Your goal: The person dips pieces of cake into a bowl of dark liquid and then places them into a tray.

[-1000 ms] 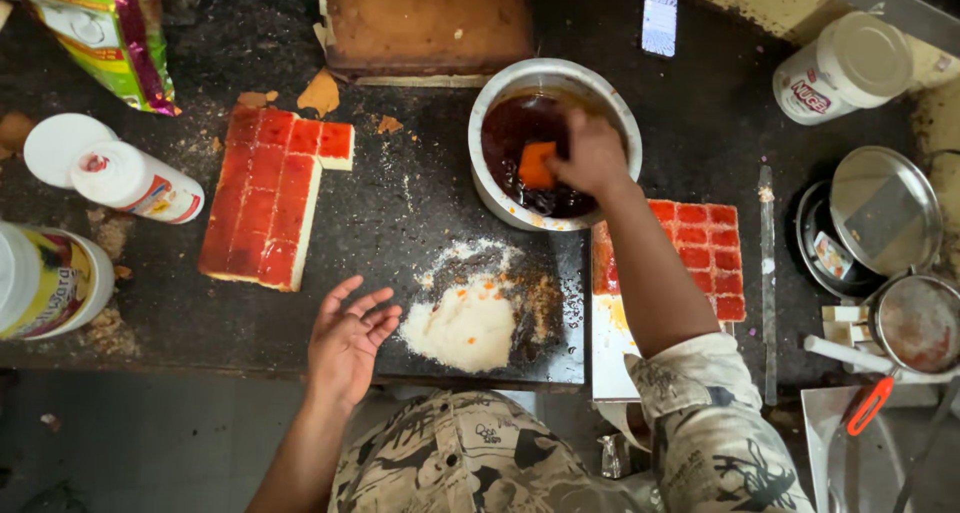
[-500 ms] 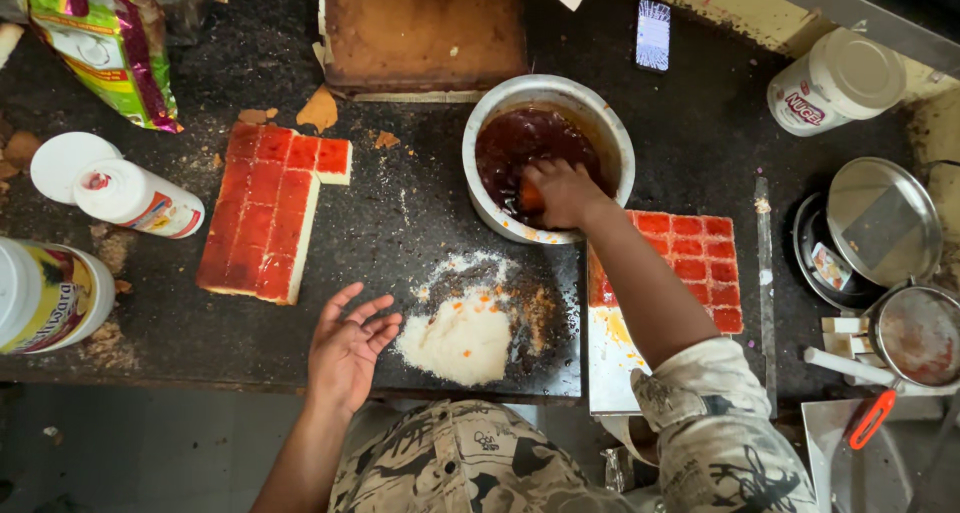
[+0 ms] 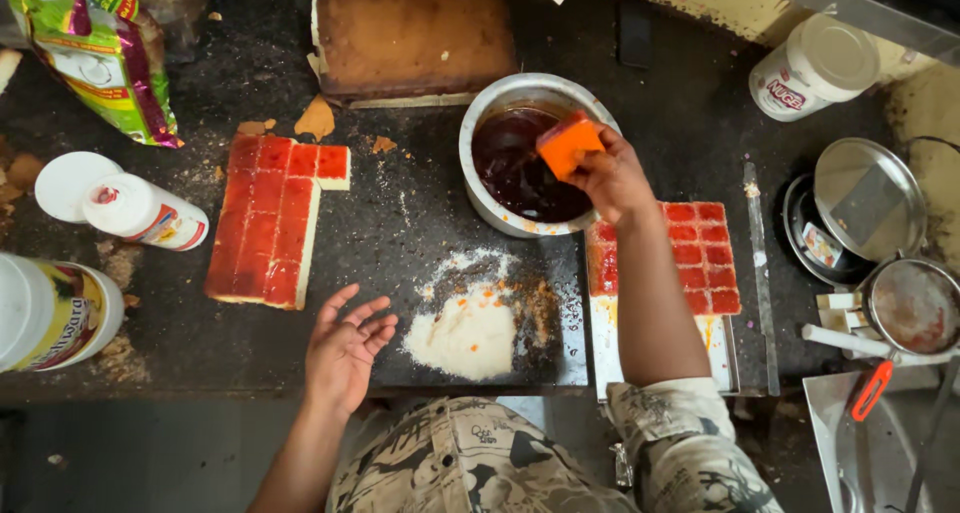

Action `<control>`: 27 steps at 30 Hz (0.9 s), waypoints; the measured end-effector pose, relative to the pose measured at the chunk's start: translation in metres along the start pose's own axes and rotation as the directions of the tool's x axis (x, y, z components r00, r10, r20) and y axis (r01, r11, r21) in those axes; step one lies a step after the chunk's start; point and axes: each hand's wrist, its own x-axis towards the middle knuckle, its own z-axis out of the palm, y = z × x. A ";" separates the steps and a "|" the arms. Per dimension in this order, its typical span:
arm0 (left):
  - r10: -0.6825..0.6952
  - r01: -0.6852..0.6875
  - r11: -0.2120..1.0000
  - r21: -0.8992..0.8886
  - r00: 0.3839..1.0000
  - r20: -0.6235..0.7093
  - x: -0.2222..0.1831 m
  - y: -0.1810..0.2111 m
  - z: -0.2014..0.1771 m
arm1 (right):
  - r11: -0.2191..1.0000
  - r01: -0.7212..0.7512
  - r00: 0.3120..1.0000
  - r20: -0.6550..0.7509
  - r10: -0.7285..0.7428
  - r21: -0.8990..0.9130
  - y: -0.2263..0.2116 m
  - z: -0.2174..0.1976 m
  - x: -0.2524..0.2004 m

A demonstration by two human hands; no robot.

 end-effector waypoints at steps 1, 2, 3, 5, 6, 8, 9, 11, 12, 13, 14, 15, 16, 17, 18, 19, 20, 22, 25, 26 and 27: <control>0.000 0.000 1.000 -0.005 1.000 0.012 0.000 0.001 -0.002 | 1.000 0.003 1.000 -0.003 -0.003 0.001 0.008 0.003 0.001; -0.003 0.003 1.000 -0.003 1.000 0.012 -0.001 0.001 -0.003 | 0.999 -0.031 0.999 -0.034 0.032 0.014 0.019 0.008 0.002; -0.009 0.009 1.000 0.000 1.000 0.027 0.002 0.002 -0.003 | 0.997 -0.065 0.996 -0.065 0.067 0.028 0.027 0.012 0.004; -0.028 0.028 1.000 0.004 0.999 0.028 0.001 0.002 -0.005 | 0.995 -0.089 0.992 -0.085 0.092 0.038 0.031 0.014 0.008; -0.012 0.013 1.000 -0.014 0.997 0.075 0.001 0.004 -0.006 | 0.994 -0.102 0.990 -0.097 0.106 0.047 0.034 0.018 0.007; -0.001 0.004 1.000 -0.030 0.994 0.112 0.002 0.008 -0.008 | 0.991 0.036 0.991 -0.136 -0.019 0.127 0.029 0.020 -0.002; 0.002 0.003 0.999 -0.038 0.992 0.126 0.002 0.010 -0.009 | 0.963 0.183 0.973 -0.178 -0.149 0.196 0.030 0.020 -0.006; -0.015 0.020 0.999 -0.042 0.992 0.126 -0.001 0.010 -0.014 | 0.989 0.107 0.975 -0.203 -0.086 0.098 0.034 0.025 0.009; -0.034 0.040 0.998 -0.039 0.990 0.135 -0.001 0.009 -0.015 | 0.999 0.043 0.973 -0.229 -0.043 -0.006 0.038 0.025 0.011; -0.054 0.059 0.998 -0.036 0.988 0.143 -0.005 0.010 -0.018 | 1.000 0.031 0.970 -0.242 -0.031 -0.004 0.045 0.026 0.003; -0.063 0.069 0.997 -0.033 0.987 0.149 -0.007 0.013 -0.021 | 1.000 0.000 0.966 -0.258 0.003 0.011 0.044 0.029 0.000; -0.075 0.079 0.997 -0.026 0.988 0.133 -0.009 0.016 -0.024 | 0.999 -0.032 0.961 -0.273 0.038 0.027 0.041 0.036 -0.003; -0.088 0.091 0.996 -0.023 0.989 0.117 -0.010 0.017 -0.027 | 0.999 -0.030 0.958 -0.283 0.036 0.025 0.038 0.042 -0.013; -0.098 0.101 0.995 -0.024 0.988 0.122 -0.010 0.018 -0.030 | 0.997 0.083 0.961 -0.263 -0.082 -0.008 0.039 0.049 -0.030; -0.088 0.093 0.995 -0.031 0.987 0.131 -0.010 0.020 -0.036 | 0.981 0.192 0.952 -0.237 -0.195 -0.038 0.045 0.057 -0.051; -0.078 0.084 0.996 -0.039 0.987 0.140 -0.011 0.021 -0.042 | 0.933 0.261 0.930 -0.196 -0.312 -0.247 0.053 0.065 -0.073; -0.087 0.093 0.995 -0.036 0.986 0.145 -0.011 0.023 -0.048 | 0.837 0.323 0.899 -0.132 -0.417 -0.441 0.064 0.073 -0.094; -0.111 0.113 0.994 -0.003 0.986 0.123 -0.010 0.028 -0.057 | 0.663 0.242 0.928 -0.031 -0.371 -0.709 0.093 0.087 -0.137; -0.158 0.159 0.987 0.001 0.978 0.137 -0.004 0.036 -0.066 | 0.435 0.061 0.951 -0.080 -0.299 -0.898 0.148 0.096 -0.166; -0.166 0.167 0.986 0.006 0.975 0.145 -0.002 0.039 -0.068 | 0.598 -0.131 0.954 -0.265 -0.142 -0.791 0.166 0.091 -0.167; -0.190 0.190 0.982 0.016 0.969 0.159 0.000 0.042 -0.069 | 0.711 -0.318 0.911 -0.411 0.045 -0.628 0.184 0.082 -0.167</control>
